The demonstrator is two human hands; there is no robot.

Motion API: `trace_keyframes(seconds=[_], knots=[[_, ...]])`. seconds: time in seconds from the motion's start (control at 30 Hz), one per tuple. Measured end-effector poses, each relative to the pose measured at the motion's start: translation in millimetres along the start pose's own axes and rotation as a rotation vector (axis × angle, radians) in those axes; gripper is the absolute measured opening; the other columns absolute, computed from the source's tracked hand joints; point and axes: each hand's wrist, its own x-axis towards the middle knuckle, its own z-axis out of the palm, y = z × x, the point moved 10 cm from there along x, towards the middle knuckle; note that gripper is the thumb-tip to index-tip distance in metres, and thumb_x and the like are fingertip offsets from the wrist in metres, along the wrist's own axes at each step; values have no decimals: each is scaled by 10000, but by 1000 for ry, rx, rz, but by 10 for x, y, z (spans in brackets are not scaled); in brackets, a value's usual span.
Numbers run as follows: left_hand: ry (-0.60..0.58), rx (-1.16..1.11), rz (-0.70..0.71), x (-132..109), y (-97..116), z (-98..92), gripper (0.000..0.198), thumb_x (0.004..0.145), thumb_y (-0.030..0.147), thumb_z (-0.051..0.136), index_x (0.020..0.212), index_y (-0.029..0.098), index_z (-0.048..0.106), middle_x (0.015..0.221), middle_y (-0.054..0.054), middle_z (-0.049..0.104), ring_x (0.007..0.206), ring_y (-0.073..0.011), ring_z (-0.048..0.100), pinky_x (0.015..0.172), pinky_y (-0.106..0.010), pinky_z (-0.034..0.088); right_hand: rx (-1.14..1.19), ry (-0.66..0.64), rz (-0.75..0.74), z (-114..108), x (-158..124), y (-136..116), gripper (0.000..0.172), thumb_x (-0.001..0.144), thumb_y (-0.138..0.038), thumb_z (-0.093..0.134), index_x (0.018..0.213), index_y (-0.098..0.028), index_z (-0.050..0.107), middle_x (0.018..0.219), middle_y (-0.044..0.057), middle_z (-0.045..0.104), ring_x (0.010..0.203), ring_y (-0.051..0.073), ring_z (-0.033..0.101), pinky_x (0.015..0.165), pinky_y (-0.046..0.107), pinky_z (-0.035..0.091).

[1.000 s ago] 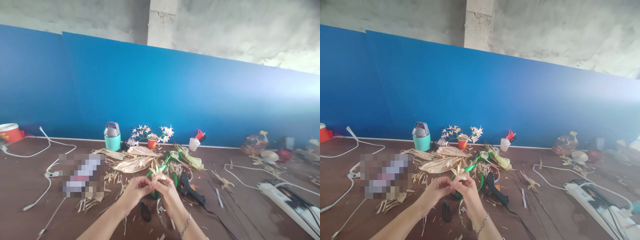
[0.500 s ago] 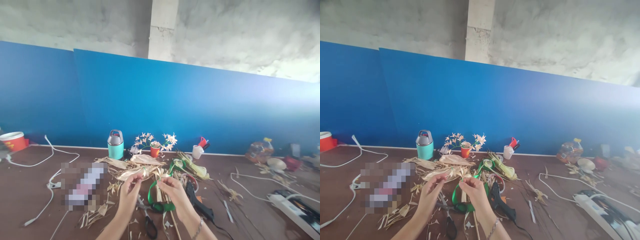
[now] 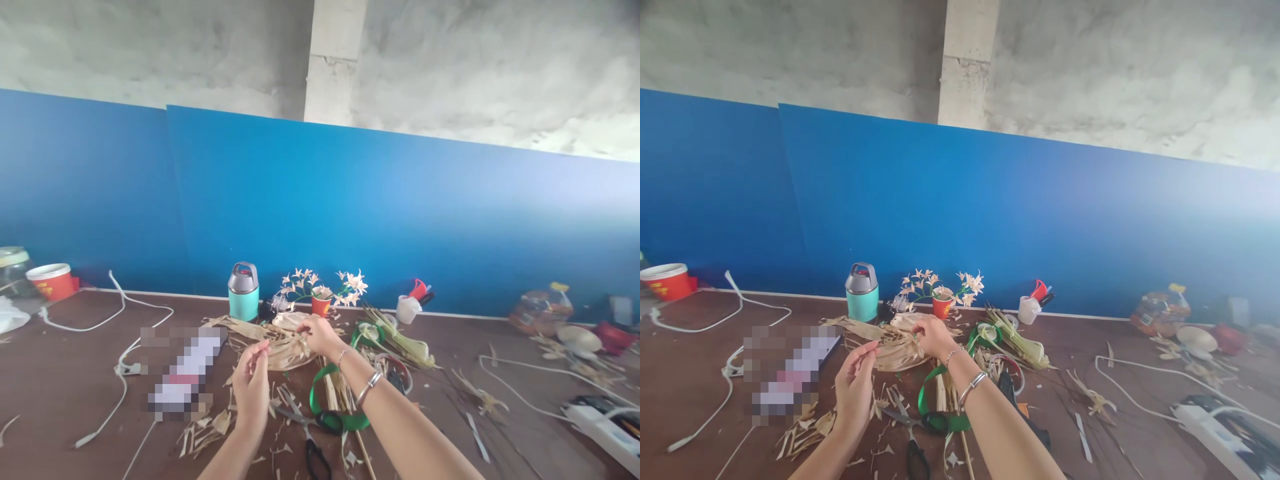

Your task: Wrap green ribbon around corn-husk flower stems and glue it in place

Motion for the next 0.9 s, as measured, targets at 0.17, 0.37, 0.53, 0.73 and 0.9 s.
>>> trace_keyframes(seconds=[0.17, 0.37, 0.53, 0.73, 0.9], knots=[[19, 12, 2, -8, -34, -12, 253, 691, 365, 625, 850, 169, 603, 821, -44, 637, 793, -206, 599, 725, -315, 463, -47, -45, 16, 58, 7, 110, 408, 624, 28, 438, 791, -215, 722, 758, 3, 718, 786, 182, 622, 752, 269, 446], [77, 108, 40, -63, 136, -56, 250, 742, 373, 589, 640, 213, 426, 614, 59, 483, 603, -129, 503, 575, -232, 399, -52, 79, 86, -230, -121, 116, 363, 691, -14, 425, 845, -187, 705, 817, 27, 717, 803, 168, 638, 749, 247, 459], [-12, 310, 64, -32, 260, 0, 325, 819, 445, 461, 585, 222, 424, 531, 47, 462, 539, -151, 488, 530, -255, 380, -64, 216, 125, -497, -560, -122, 275, 759, -95, 448, 898, -165, 675, 916, 67, 692, 878, 190, 609, 800, 277, 440], [-269, 636, 273, -16, 239, 277, 160, 782, 298, 467, 838, 213, 591, 932, -71, 693, 902, -252, 624, 774, -355, 458, -154, -45, 87, -60, -1220, -509, 194, 751, -105, 505, 761, -209, 667, 783, 23, 655, 814, 180, 584, 771, 270, 418], [-398, 728, 339, -83, 134, 427, 239, 744, 163, 397, 853, 208, 605, 935, -82, 697, 906, -246, 633, 801, -383, 471, -237, -150, 105, 167, -1440, -572, 90, 721, -224, 618, 798, -214, 664, 893, 44, 609, 909, 227, 539, 784, 305, 409]])
